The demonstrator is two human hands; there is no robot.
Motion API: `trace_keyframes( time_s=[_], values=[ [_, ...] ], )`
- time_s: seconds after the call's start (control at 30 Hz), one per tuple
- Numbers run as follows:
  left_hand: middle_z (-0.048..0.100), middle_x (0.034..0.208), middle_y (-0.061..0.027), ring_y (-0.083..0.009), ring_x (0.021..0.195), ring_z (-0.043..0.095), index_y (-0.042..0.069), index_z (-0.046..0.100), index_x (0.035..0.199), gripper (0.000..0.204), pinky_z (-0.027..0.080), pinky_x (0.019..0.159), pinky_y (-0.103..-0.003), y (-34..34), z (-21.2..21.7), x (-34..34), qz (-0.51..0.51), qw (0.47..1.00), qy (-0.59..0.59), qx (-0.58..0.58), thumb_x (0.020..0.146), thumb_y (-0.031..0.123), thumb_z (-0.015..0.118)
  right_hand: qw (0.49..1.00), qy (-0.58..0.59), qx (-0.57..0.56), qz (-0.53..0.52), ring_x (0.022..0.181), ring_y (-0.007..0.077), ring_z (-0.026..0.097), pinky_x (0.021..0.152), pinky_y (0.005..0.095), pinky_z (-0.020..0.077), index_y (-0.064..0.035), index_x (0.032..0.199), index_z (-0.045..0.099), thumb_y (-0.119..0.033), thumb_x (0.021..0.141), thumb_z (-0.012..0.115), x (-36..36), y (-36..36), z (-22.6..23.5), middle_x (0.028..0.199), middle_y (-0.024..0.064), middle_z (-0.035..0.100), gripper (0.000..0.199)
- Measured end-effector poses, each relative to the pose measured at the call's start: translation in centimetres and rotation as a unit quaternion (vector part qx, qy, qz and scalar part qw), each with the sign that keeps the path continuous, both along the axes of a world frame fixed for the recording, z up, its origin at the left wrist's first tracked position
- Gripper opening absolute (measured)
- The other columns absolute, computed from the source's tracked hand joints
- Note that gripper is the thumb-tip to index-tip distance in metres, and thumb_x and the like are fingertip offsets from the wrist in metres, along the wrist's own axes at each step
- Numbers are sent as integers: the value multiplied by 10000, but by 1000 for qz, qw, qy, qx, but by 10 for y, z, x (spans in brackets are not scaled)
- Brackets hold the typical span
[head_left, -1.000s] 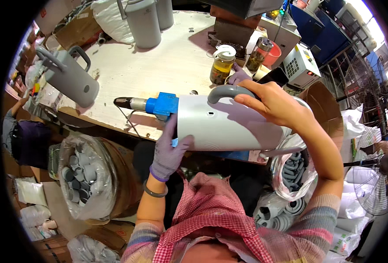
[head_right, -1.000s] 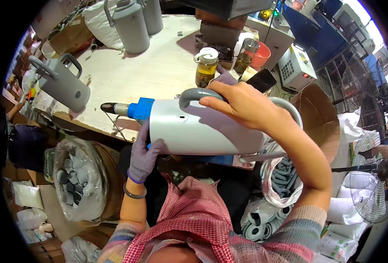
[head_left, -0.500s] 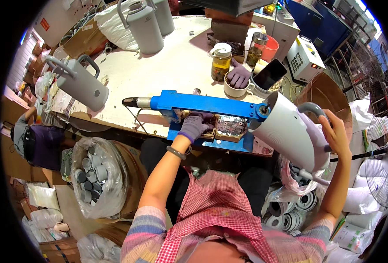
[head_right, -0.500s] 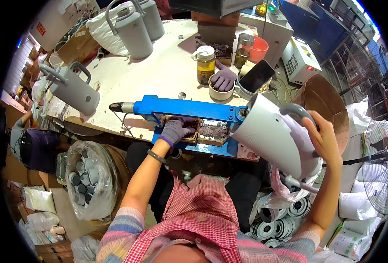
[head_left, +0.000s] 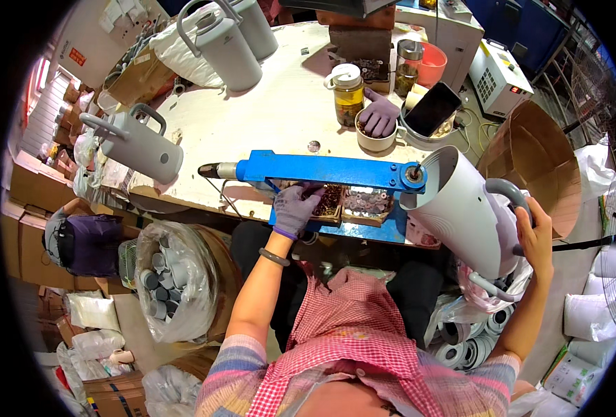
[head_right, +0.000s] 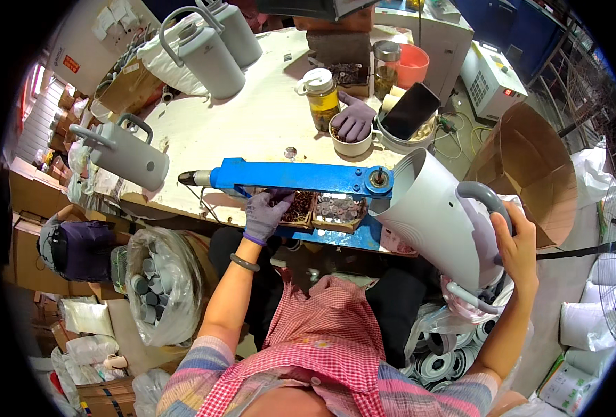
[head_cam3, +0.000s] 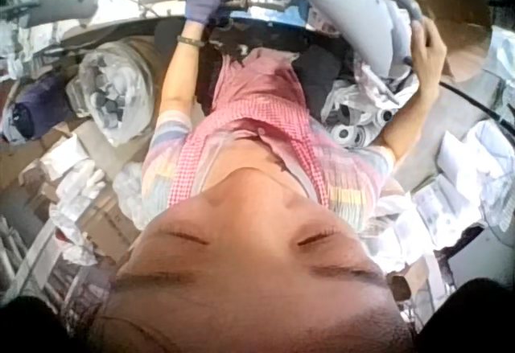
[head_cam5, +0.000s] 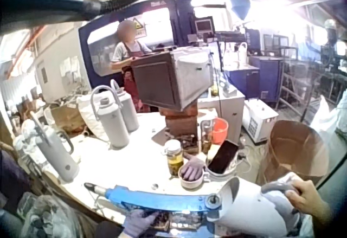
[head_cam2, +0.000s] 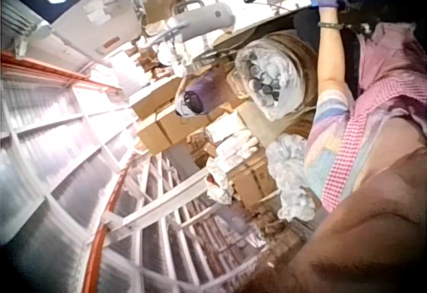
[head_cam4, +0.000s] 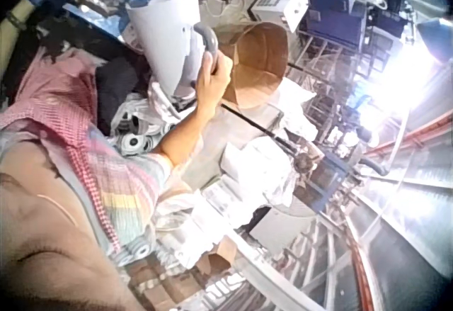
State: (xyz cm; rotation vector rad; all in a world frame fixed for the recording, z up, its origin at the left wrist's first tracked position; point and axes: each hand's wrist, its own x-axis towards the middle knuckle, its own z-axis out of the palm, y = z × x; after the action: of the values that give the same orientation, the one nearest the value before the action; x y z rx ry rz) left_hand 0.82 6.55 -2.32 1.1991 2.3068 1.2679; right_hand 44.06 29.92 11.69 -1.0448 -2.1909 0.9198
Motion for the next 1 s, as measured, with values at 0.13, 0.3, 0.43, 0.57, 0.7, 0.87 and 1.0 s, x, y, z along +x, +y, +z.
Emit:
trace_keyframes(
  time_s=[0.13, 0.3, 0.43, 0.57, 0.7, 0.87, 1.0],
  values=[
    [735, 858, -121, -239, 718, 678, 16, 744, 943, 264, 522, 686, -345, 0, -4, -5, 15, 997, -72, -12, 803, 239, 727, 998, -14, -60, -29, 603, 39, 375, 531, 222, 295, 4, 1045, 623, -198, 971, 597, -2, 3, 6, 686, -46, 459, 218],
    [678, 739, -155, -272, 643, 630, -2, 731, 877, 248, 481, 615, -357, -5, -14, -8, 32, 999, 28, 29, 814, 238, 733, 1000, -18, -10, -22, 628, 63, 389, 551, 243, 316, 18, 1029, 627, -198, 957, 617, 4, 8, -2, 702, -22, 476, 228],
    [624, 677, -175, -326, 673, 627, -17, 664, 751, 312, 474, 640, -410, -6, 1, 6, 23, 995, 90, -20, 827, 275, 744, 994, -41, -85, -50, 678, 76, 428, 598, 250, 351, 16, 1010, 632, -213, 948, 629, 2, 3, 9, 720, -2, 497, 237],
    [667, 855, -158, -303, 745, 654, 10, 668, 910, 237, 515, 691, -381, -21, 36, 18, -15, 997, 68, 32, 837, 220, 750, 999, -29, -6, -23, 686, 106, 457, 620, 270, 381, 27, 988, 637, -214, 939, 634, 18, 11, 2, 722, 22, 525, 246],
    [657, 859, -128, -258, 719, 649, 22, 644, 904, 196, 520, 645, -324, -20, 100, 49, -119, 989, 93, 4, 835, 166, 758, 996, -30, -50, -72, 663, 91, 440, 588, 264, 371, 20, 998, 644, -199, 935, 638, 24, 7, 12, 710, 11, 518, 228],
    [662, 853, -102, -227, 692, 647, 25, 656, 948, 213, 517, 609, -295, 28, 144, 59, -207, 961, 185, -12, 836, 173, 761, 997, -21, -44, -65, 646, 83, 431, 577, 261, 367, 15, 1000, 649, -193, 923, 652, 27, 13, 8, 696, 4, 505, 222],
    [674, 817, -104, -183, 670, 657, 12, 678, 956, 184, 518, 622, -274, 80, 143, 81, -235, 969, 34, 63, 844, 140, 748, 998, -11, -17, -57, 637, 87, 432, 579, 265, 374, 7, 997, 653, -195, 915, 662, 27, 14, 5, 686, 5, 498, 219]
  ],
)
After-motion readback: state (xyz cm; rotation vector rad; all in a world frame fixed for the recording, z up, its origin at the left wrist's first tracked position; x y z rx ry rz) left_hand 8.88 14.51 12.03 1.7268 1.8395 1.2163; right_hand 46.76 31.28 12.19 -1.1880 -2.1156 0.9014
